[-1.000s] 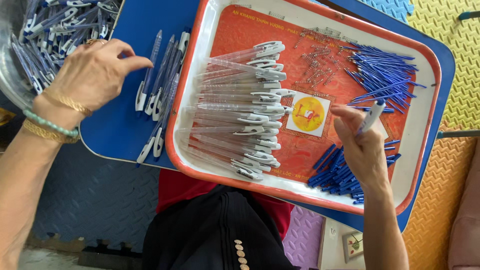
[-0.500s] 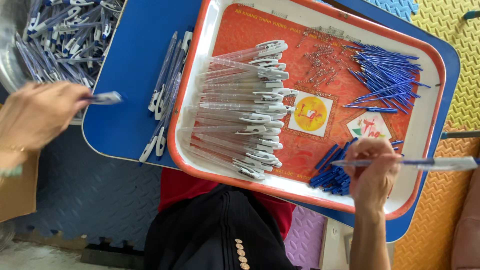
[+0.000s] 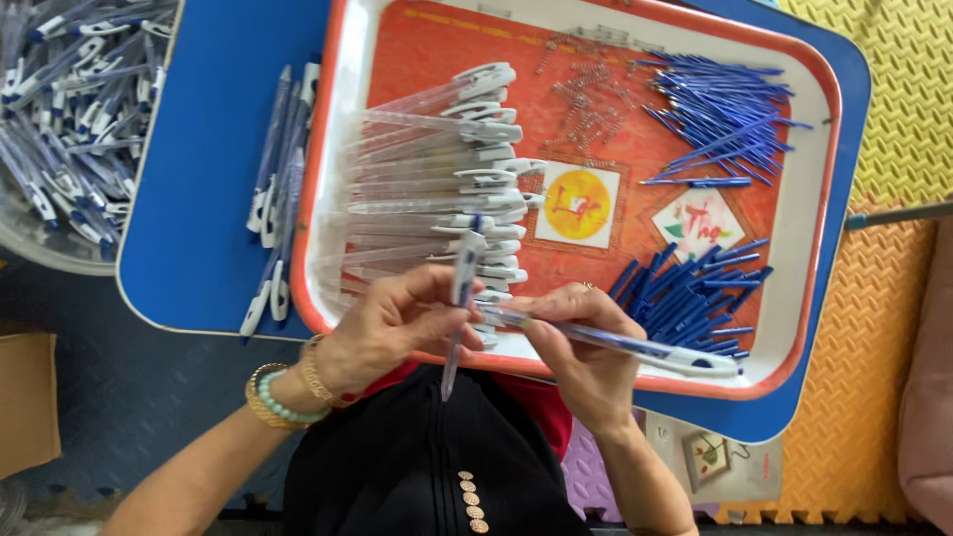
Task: The person assembles ballpoint pens by hand, inserting ink cartridges and springs into pen barrels and attaching the caps while working over trays.
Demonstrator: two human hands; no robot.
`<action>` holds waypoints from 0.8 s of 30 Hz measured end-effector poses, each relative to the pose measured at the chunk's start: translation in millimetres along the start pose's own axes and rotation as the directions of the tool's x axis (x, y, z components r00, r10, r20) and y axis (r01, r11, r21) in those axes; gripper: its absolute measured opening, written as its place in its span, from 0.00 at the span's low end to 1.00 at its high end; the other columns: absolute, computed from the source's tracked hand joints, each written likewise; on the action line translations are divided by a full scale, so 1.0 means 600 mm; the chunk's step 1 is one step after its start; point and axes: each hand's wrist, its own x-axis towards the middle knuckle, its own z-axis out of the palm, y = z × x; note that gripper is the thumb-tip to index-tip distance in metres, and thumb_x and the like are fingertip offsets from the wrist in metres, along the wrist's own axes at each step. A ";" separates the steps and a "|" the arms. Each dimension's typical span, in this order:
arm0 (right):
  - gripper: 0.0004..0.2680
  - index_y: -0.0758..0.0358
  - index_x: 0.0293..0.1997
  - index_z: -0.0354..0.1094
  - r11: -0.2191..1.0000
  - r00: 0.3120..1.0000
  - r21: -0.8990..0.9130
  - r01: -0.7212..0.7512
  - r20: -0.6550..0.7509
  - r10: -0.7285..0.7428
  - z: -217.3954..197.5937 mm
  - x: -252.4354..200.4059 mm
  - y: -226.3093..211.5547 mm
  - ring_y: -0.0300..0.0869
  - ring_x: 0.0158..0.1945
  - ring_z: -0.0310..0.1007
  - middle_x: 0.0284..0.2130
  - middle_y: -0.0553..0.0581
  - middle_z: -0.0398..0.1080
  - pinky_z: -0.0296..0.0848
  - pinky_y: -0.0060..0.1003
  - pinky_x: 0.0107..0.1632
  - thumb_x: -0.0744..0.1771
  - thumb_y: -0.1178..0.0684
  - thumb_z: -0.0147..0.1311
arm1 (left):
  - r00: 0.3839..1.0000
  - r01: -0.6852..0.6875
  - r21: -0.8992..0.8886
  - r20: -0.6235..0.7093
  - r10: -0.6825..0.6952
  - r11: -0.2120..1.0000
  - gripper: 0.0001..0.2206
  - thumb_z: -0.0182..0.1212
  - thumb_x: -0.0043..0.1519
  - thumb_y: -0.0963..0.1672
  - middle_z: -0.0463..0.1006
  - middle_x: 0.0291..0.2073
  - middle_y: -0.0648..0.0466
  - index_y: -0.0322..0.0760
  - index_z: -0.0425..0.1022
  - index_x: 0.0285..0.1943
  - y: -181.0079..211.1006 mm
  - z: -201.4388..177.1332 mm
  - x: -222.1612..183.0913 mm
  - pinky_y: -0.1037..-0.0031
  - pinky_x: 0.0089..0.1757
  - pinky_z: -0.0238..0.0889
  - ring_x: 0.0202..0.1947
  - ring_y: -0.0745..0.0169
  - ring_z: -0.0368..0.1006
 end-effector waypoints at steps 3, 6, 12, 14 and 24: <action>0.06 0.78 0.40 0.74 1.000 1.000 -0.029 0.009 -0.025 -0.009 0.017 0.003 -0.005 0.53 0.40 0.88 0.35 0.73 0.80 0.85 0.41 0.43 0.65 0.67 0.69 | 0.999 0.015 -0.014 0.038 -0.014 1.000 0.22 0.66 0.69 0.40 0.85 0.48 0.46 0.29 0.74 0.73 -0.001 0.017 0.008 0.55 0.46 0.89 0.44 0.52 0.89; 0.06 0.77 0.39 0.73 0.998 0.999 -0.053 0.022 -0.030 -0.023 0.004 0.001 0.000 0.52 0.36 0.88 0.33 0.73 0.79 0.85 0.41 0.41 0.65 0.67 0.69 | 0.999 -0.007 -0.016 0.052 0.008 1.000 0.24 0.67 0.68 0.40 0.86 0.49 0.44 0.28 0.73 0.75 -0.020 0.015 0.018 0.57 0.45 0.88 0.44 0.52 0.89; 0.06 0.74 0.38 0.72 0.991 0.995 -0.091 0.095 -0.032 -0.099 0.005 -0.007 0.009 0.57 0.40 0.88 0.33 0.72 0.78 0.86 0.46 0.42 0.66 0.66 0.69 | 0.999 -0.032 -0.032 0.035 0.034 0.999 0.24 0.70 0.65 0.37 0.87 0.45 0.43 0.27 0.76 0.72 -0.042 0.005 0.023 0.58 0.45 0.88 0.43 0.51 0.89; 0.06 0.74 0.37 0.71 0.987 0.992 -0.106 0.119 -0.034 -0.123 0.012 -0.008 0.009 0.58 0.40 0.88 0.32 0.72 0.78 0.86 0.46 0.42 0.66 0.66 0.69 | 0.999 -0.033 -0.046 0.033 0.035 0.998 0.24 0.70 0.65 0.37 0.87 0.45 0.42 0.27 0.75 0.72 -0.054 -0.001 0.024 0.57 0.44 0.88 0.43 0.50 0.89; 0.08 0.70 0.33 0.70 0.890 0.923 -0.284 0.358 -0.035 -0.383 0.000 -0.016 0.044 0.57 0.33 0.87 0.30 0.67 0.77 0.87 0.46 0.38 0.65 0.64 0.71 | 0.998 -0.032 -0.124 -0.059 0.025 0.992 0.24 0.72 0.64 0.36 0.82 0.38 0.50 0.26 0.76 0.71 -0.079 0.010 0.018 0.52 0.41 0.89 0.39 0.48 0.89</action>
